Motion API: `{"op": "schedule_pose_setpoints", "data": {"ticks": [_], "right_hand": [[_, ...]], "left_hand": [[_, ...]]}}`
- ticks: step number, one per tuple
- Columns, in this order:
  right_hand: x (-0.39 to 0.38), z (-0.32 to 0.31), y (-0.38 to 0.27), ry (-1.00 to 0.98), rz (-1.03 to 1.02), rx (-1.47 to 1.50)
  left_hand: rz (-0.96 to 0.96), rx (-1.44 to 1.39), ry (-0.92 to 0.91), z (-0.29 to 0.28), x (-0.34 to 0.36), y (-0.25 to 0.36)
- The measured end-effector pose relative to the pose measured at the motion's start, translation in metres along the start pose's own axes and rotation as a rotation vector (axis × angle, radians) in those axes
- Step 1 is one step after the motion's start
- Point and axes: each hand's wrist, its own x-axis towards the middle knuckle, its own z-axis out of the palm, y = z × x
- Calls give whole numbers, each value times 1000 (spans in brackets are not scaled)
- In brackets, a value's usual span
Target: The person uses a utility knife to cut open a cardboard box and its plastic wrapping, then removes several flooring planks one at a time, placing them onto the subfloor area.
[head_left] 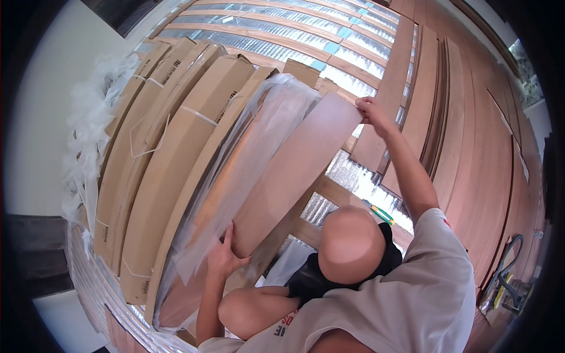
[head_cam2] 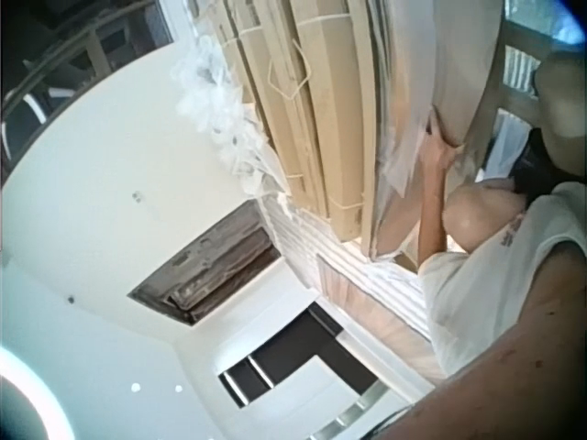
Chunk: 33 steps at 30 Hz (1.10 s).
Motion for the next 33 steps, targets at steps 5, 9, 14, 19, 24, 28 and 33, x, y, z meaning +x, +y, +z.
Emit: {"op": "schedule_pose_setpoints", "data": {"ticks": [5, 9, 14, 19, 24, 28, 33], "right_hand": [[-11, 20, -133, -140, -292, -585], [-34, 56, -228, -7, -709, -1188], [-175, 144, -332, -262, -1127, -1676], [-201, 139, -402, -611, -679, -1782], [-187, 67, -343, -361, -866, -2121], [-188, -13, -282, -307, -875, -1917], [-196, -32, -245, -307, -873, -1753]], "left_hand": [[179, 94, 324, -19, -28, -17], [367, 16, 481, -83, -52, -12], [446, -47, 613, -122, -105, -7], [492, -144, 705, -113, -154, 25], [469, -258, 617, -68, -174, 49], [-174, -1189, 1045, 27, -170, 5], [-900, -1554, 1782, 133, -197, -86]]}}
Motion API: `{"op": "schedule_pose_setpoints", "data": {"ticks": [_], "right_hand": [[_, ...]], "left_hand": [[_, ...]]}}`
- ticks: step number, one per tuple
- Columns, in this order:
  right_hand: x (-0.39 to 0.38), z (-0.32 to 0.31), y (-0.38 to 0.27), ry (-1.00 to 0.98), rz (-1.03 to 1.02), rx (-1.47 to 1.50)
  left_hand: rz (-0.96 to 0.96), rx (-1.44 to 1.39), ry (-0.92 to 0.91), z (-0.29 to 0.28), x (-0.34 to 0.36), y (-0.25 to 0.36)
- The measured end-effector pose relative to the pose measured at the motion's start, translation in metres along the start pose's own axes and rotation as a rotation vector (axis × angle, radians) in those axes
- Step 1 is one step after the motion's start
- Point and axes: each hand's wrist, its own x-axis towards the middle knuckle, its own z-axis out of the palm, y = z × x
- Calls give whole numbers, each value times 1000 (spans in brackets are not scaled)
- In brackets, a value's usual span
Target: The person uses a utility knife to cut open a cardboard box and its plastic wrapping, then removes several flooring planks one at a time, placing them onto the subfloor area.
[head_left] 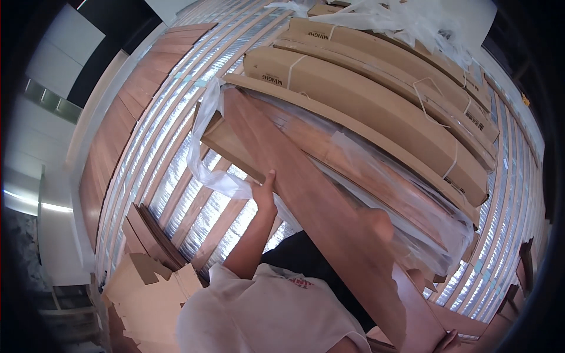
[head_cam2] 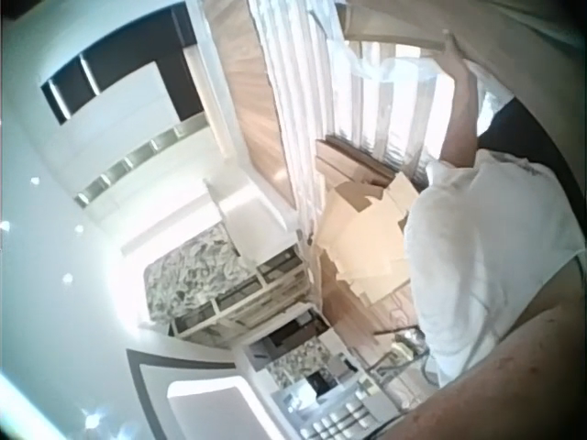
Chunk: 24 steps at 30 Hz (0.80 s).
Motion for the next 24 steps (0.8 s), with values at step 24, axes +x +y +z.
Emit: {"op": "schedule_pose_setpoints", "data": {"ticks": [24], "right_hand": [[-85, 119, -83, -405, 89, 1029]], "left_hand": [[-458, -501, -1116, 211, -51, 121]]}}
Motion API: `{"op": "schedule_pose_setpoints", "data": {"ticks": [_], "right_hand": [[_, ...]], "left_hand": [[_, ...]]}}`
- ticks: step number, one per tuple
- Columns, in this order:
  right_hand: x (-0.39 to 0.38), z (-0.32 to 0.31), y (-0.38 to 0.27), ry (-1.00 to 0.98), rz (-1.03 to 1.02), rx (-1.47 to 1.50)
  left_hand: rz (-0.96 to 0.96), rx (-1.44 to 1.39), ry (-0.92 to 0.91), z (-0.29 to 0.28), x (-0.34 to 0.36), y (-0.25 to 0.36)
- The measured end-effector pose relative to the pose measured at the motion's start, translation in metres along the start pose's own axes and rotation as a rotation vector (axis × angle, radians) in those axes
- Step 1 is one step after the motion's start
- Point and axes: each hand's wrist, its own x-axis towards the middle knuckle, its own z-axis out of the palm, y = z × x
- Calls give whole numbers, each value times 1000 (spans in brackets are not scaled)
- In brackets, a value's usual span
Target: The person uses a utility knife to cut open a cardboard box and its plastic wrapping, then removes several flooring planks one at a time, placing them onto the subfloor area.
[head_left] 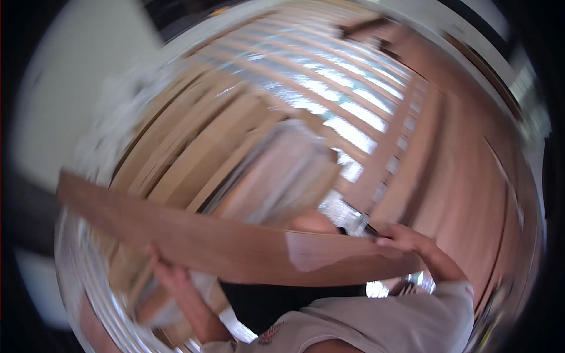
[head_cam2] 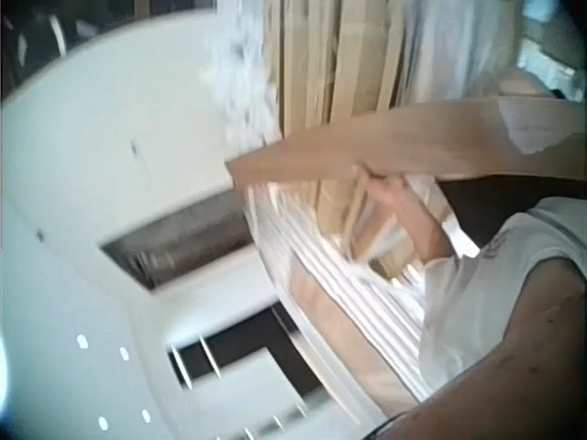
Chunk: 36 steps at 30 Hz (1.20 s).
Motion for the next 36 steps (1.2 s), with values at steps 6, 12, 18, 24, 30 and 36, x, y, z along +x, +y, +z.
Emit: {"op": "schedule_pose_setpoints", "data": {"ticks": [6, 12, 18, 24, 30, 36], "right_hand": [[-80, 24, -6, 364, 345, 174], [-127, 54, -42, 723, 513, 633], [-129, 60, -27, 885, 671, 763], [-134, 84, 43, 1147, 732, 809], [-120, 68, 90, 1263, 748, 839], [-86, 93, 145, 1302, 750, 1143]], "left_hand": [[-175, 67, -197, 187, 95, -56], [-332, 27, -820, 274, 29, -240], [-990, -195, -607, 311, -76, -381], [-1185, -284, -744, 302, -119, -494], [-1446, 43, -875, 222, -217, -486], [-1400, 234, -958, 213, -205, -507]]}}
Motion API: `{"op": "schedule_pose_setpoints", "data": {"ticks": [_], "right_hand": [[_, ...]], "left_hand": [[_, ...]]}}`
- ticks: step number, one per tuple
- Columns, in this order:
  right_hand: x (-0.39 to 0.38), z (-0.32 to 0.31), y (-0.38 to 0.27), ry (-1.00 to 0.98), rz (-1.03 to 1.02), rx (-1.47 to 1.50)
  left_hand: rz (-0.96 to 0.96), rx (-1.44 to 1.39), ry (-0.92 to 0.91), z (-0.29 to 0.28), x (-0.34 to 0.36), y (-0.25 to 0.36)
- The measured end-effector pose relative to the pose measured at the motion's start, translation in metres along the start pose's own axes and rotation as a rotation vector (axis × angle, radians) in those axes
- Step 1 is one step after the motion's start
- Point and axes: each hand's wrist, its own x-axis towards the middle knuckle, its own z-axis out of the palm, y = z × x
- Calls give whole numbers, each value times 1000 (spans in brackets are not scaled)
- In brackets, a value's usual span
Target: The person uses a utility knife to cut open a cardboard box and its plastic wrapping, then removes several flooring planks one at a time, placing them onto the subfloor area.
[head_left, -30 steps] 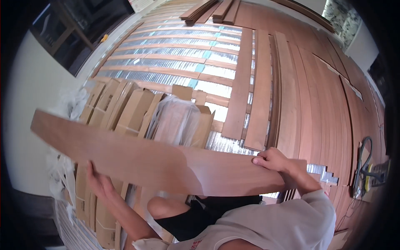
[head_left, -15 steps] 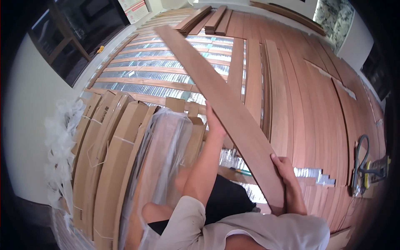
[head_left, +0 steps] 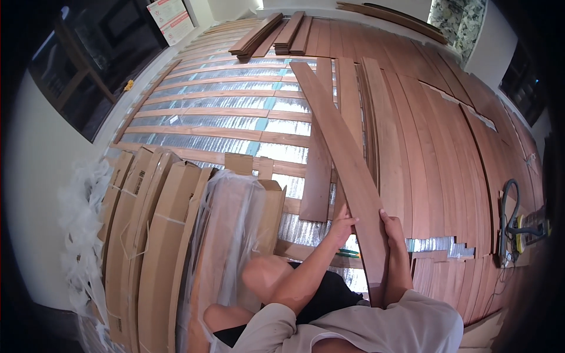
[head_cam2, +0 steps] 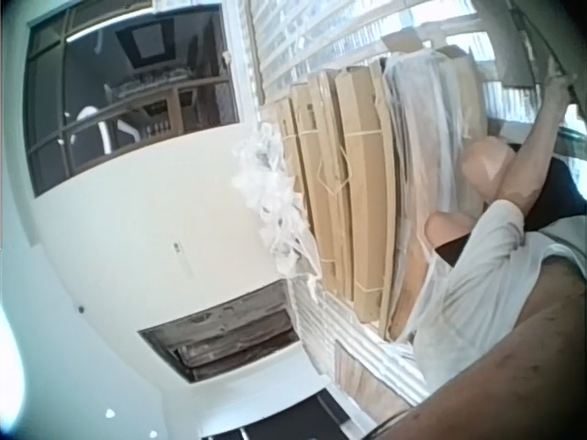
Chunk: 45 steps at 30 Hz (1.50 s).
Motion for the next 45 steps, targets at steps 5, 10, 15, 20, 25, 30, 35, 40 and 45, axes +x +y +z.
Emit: {"op": "schedule_pose_setpoints", "data": {"ticks": [5, 10, 15, 20, 25, 30, 35, 40, 45], "right_hand": [[10, 10, 3, 45, 18, -38], [9, 14, -4, 78, 76, -45], [22, 9, 11, 104, 96, -63], [21, 8, -3, 136, 129, -63], [38, 10, -3, 131, 86, 56], [65, 26, -2, 123, 66, 128], [135, 84, 20, 188, 50, 114], [207, 141, -3, 90, 84, 207], [278, 177, -37, -56, 47, 272]], "left_hand": [[-33, -56, -20, -8, 8, 6], [-96, -101, -67, -24, 22, 1], [-150, -118, -70, -28, 29, -2], [-247, -81, -37, -18, 35, 13], [-182, -89, -47, -30, 46, 8], [-90, -110, -18, -50, 50, -6], [-289, 29, 98, -92, 31, 10], [-606, 68, 232, -113, -1, 51], [-318, -226, 202, -132, -9, 49]]}}
